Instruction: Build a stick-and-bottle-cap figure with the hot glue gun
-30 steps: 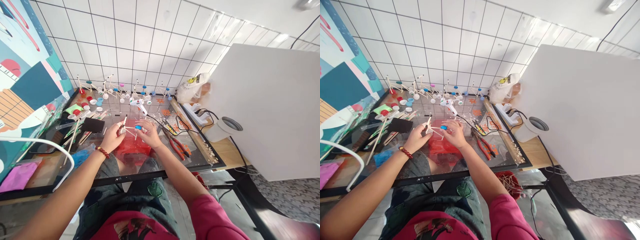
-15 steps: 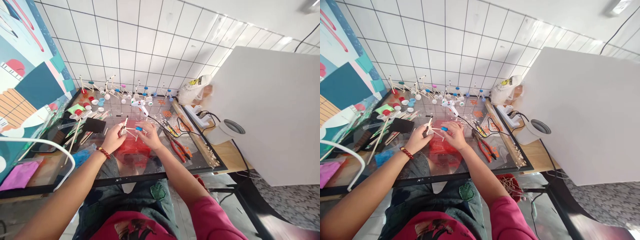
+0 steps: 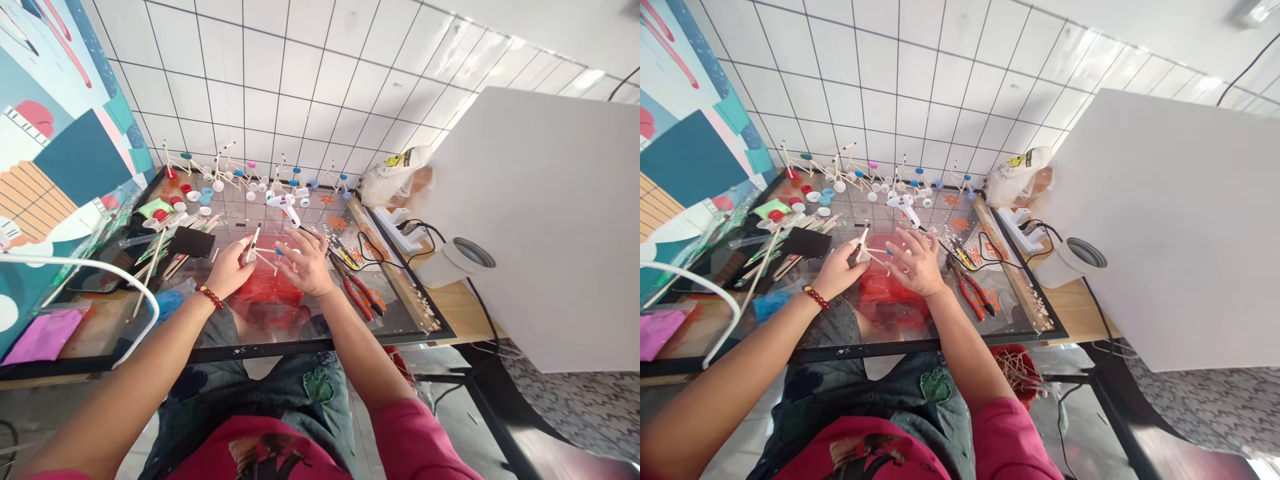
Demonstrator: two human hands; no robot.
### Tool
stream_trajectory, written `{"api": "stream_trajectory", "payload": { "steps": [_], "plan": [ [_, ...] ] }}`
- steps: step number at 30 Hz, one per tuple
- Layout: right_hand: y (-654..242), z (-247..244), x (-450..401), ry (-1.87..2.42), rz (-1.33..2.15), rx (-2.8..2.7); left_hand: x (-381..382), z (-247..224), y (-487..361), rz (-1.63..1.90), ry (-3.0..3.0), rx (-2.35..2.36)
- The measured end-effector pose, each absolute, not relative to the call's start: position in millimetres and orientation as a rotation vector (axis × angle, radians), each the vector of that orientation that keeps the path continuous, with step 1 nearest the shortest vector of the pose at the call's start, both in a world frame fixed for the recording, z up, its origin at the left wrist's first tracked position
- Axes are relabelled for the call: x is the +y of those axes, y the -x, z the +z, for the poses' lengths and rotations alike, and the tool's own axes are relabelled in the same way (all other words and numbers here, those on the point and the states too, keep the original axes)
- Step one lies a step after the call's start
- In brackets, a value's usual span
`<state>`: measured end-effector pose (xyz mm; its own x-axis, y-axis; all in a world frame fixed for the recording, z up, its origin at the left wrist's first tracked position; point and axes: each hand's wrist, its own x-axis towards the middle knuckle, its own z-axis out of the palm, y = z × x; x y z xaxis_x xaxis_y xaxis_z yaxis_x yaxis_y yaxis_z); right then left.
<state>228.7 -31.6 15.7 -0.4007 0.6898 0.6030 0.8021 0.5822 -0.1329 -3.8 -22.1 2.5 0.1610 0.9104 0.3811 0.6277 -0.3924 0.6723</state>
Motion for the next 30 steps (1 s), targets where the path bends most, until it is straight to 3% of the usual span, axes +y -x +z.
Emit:
{"api": "stream_trajectory", "payload": {
  "steps": [30],
  "plan": [
    [-234.7, 16.0, -29.8, 1.173, -0.23, -2.151, -23.0, 2.7, 6.3, 1.085, -2.089, 1.493]
  ]
}}
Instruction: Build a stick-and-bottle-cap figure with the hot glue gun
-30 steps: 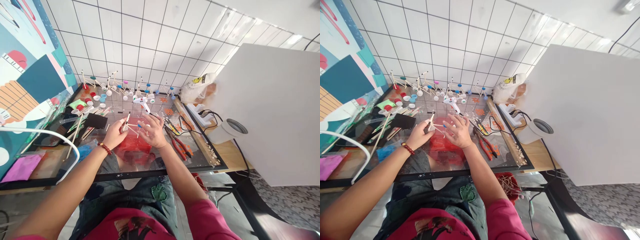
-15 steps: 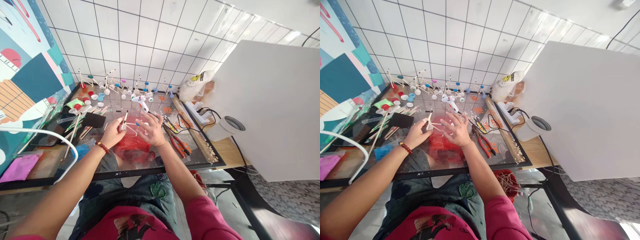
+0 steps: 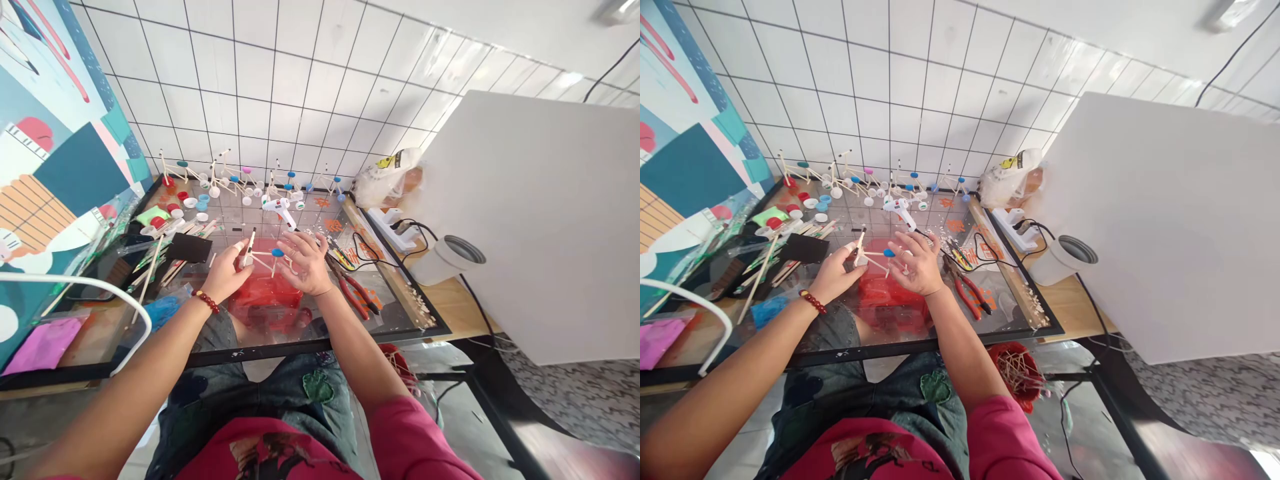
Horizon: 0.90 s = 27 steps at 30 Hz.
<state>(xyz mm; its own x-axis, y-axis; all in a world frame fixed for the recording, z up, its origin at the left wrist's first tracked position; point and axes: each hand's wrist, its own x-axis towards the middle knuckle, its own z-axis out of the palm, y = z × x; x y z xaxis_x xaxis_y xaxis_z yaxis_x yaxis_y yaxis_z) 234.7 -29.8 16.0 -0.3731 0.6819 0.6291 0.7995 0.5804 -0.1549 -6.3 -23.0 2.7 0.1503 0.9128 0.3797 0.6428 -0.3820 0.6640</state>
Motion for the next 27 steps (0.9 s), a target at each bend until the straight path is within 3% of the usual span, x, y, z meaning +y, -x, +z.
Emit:
{"api": "stream_trajectory", "payload": {
  "steps": [19, 27],
  "plan": [
    [-238.8, 15.0, -28.4, 1.115, -0.25, -2.225, -24.9, 5.8, 6.6, 1.064, -2.068, 1.485],
    [-236.9, 13.9, -24.9, 1.183, 0.084, -2.071, -24.1, 5.4, 9.0, 1.076, -2.009, 1.398]
  ]
}}
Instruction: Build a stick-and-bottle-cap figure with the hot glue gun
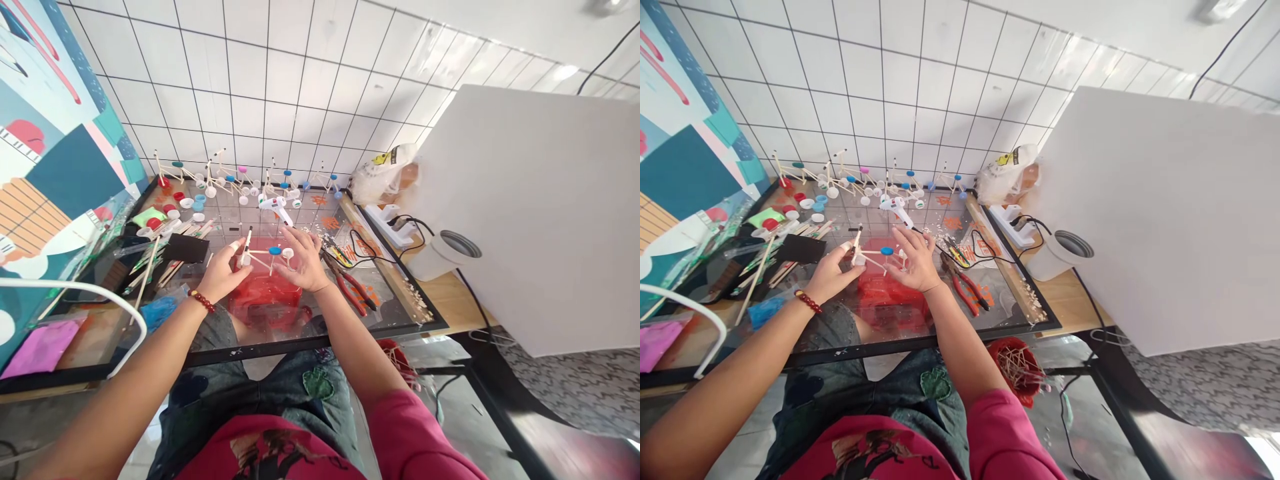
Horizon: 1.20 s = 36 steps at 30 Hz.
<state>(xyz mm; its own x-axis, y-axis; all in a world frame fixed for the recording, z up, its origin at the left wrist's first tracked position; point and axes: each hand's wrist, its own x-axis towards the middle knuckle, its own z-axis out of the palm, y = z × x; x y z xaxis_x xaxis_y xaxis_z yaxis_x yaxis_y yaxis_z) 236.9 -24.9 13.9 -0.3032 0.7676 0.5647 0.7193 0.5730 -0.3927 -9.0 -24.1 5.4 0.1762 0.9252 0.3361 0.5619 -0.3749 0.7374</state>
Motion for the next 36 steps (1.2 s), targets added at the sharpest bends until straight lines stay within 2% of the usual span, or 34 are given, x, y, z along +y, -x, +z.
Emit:
{"api": "stream_trajectory", "payload": {
  "steps": [10, 23, 36],
  "plan": [
    [-236, 1, -12, 1.164, 0.475, -1.963, -17, 0, 16, 1.109, -1.649, 1.176],
    [-240, 11, -14, 0.992, 0.865, -1.77, -23, 2, 11, 1.092, -1.641, 1.105],
    [-228, 12, -17, 1.05, 0.641, -1.761, -23, -3, 15, 1.044, -1.878, 1.154]
  ]
}}
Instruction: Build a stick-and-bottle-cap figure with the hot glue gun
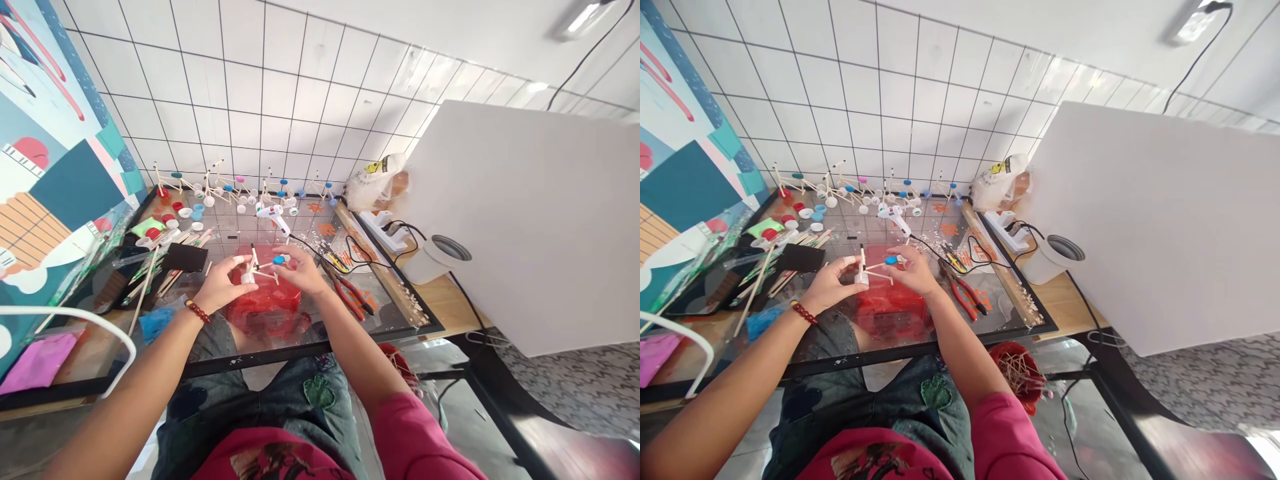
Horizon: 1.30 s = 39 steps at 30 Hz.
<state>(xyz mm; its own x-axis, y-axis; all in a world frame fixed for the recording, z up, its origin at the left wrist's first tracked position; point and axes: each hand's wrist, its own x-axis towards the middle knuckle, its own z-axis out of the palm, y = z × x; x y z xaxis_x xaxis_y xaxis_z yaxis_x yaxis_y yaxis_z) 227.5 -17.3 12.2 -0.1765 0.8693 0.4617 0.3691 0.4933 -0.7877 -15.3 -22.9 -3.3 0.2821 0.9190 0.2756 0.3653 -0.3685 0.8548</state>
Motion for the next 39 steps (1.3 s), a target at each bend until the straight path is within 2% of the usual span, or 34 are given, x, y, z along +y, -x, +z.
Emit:
{"api": "stream_trajectory", "payload": {
  "steps": [6, 15, 39],
  "plan": [
    [-222, 15, -23, 1.131, 0.492, -1.837, -25, 0, 14, 1.04, -1.952, 1.17],
    [-222, 11, -19, 1.138, 0.487, -1.833, -26, 4, 14, 1.031, -2.002, 1.188],
    [-234, 18, -12, 0.896, 0.842, -1.78, -19, -12, 19, 1.07, -1.842, 1.184]
  ]
}}
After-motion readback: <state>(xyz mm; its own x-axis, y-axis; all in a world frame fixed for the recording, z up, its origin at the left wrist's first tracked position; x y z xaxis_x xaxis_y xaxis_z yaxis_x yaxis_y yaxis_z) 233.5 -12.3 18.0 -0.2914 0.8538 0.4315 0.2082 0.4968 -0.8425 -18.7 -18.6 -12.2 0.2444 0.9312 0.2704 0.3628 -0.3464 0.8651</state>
